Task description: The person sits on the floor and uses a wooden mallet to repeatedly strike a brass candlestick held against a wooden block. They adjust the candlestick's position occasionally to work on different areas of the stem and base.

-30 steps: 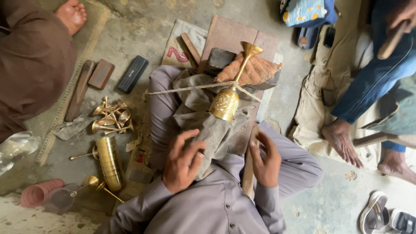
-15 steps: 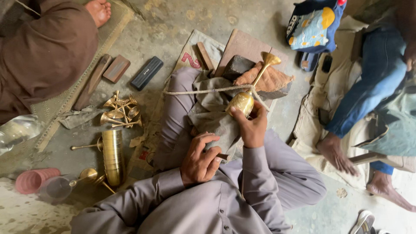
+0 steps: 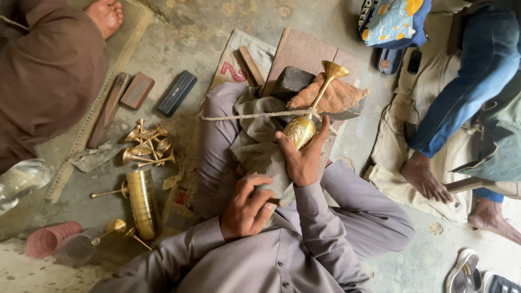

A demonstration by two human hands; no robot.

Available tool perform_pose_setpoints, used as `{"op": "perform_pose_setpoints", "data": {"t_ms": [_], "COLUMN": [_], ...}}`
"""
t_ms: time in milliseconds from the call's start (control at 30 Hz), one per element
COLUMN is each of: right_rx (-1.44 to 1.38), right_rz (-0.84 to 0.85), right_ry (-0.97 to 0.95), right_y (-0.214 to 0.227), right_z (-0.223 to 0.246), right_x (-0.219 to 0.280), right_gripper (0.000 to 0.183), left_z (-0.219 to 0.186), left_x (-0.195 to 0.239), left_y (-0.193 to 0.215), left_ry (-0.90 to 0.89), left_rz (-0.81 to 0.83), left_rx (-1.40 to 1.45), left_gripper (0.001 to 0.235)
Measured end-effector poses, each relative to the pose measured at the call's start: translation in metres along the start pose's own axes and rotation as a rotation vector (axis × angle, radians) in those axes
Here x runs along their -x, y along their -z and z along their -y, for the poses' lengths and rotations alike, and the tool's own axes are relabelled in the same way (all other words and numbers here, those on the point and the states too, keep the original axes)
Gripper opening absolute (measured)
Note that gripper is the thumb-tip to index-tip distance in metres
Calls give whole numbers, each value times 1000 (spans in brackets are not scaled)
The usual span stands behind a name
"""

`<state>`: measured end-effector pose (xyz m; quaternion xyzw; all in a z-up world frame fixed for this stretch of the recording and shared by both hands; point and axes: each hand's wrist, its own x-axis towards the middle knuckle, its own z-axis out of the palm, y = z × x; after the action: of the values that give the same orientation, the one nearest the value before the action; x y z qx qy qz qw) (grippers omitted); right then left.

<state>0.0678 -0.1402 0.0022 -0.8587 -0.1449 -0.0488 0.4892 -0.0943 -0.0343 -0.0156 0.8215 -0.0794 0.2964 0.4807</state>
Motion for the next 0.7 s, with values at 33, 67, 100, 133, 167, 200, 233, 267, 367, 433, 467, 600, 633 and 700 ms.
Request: {"op": "perform_pose_setpoints", "data": {"t_ms": [33,67,100,133,167,200,233,267,367,433,467,600,633,700], "right_rx": [-113,-228,-344,-398,-451,-403,-352,-273,250,488,606,450,448,408], "right_rz": [65,127,189,155,121,51,-19,-69,-96,99,202,223,210,225], "right_ry": [-46,-91,-133,-179,-224,-194,-164,-219,-668,-761,-804,-443,-474,-582], "right_y": [5,12,20,29,40,51,64,75,107,118,120,98,90,87], "right_z": [2,-3,-13,-23,-37,-53,-71,-88,-127,-139,-143,-150,-150,-150], "right_x": [0,2,5,10,17,25,33,43,81,109,121,152,157,160], "right_gripper": [114,116,118,108,98,83,68,51,44,49,52,71,72,70], "left_z": [-2,-2,-2,-2,1,4,6,9,13,16,19,30,32,34], "left_x": [-4,-9,-15,-22,-30,-38,-47,-56,-84,-101,-110,-144,-151,-163], "left_y": [4,11,17,24,30,35,36,37,36,32,30,21,18,13], "left_ry": [100,197,294,285,275,270,284,297,458,567,600,582,588,607], "left_rz": [12,25,39,14,-11,-30,-47,-60,-60,-39,-23,40,49,62], "left_rx": [32,63,93,57,22,-12,-27,-43,38,182,280,346,359,384], "left_gripper": [21,22,24,23,22,22,22,21,23,25,27,34,35,38]}}
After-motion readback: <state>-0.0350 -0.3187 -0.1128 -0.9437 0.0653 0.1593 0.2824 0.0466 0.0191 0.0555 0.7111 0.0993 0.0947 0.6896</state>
